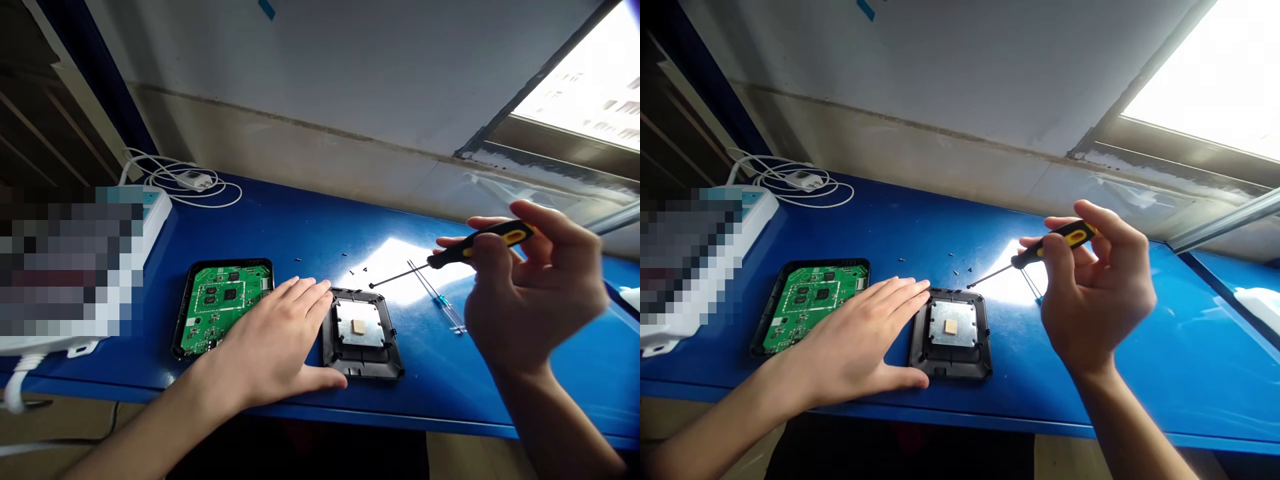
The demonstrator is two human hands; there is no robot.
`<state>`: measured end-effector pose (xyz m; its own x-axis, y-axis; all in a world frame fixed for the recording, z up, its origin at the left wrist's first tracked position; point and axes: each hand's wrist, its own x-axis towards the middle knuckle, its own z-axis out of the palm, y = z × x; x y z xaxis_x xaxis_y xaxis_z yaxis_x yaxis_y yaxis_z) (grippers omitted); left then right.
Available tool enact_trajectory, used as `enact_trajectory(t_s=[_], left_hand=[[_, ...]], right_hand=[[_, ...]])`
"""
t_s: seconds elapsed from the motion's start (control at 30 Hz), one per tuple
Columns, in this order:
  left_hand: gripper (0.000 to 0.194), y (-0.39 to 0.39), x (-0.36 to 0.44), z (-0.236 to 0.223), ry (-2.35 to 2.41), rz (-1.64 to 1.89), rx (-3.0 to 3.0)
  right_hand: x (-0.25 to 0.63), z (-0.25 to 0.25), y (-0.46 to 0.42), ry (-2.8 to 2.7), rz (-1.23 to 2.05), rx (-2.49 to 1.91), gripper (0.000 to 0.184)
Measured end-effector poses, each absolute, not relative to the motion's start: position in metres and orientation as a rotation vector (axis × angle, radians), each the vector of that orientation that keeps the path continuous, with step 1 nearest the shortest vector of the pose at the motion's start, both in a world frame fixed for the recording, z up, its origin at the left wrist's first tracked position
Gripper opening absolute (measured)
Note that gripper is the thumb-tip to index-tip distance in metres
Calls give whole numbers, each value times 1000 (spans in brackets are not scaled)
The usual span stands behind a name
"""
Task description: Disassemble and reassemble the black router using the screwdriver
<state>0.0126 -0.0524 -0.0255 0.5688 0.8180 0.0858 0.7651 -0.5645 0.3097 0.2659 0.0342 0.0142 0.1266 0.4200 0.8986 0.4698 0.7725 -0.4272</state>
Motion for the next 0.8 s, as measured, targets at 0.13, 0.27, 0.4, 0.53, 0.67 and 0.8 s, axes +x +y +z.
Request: enact_trajectory(t_s=[0.13, 0.27, 0.4, 0.53, 0.67, 0.8], left_hand=[[105, -52, 13, -25, 1351, 281, 2582], [106, -53, 10, -26, 1346, 209, 2651], [116, -55, 0, -34, 1388, 242, 2722], [111, -48, -10, -34, 1360, 273, 2829], [98, -30, 2, -17, 1222, 265, 2890], [91, -6, 32, -3, 1159, 143, 2890]], right_hand=[[290, -3, 61, -1254, 320, -977, 34], [294, -18, 70, -1172, 497, -1069, 35], [290, -23, 69, -1167, 650, -1088, 47], [290, -24, 69, -1158, 687, -1092, 45], [291, -27, 70, -1160, 698, -1098, 45], [289, -30, 69, -1173, 689, -1097, 37]])
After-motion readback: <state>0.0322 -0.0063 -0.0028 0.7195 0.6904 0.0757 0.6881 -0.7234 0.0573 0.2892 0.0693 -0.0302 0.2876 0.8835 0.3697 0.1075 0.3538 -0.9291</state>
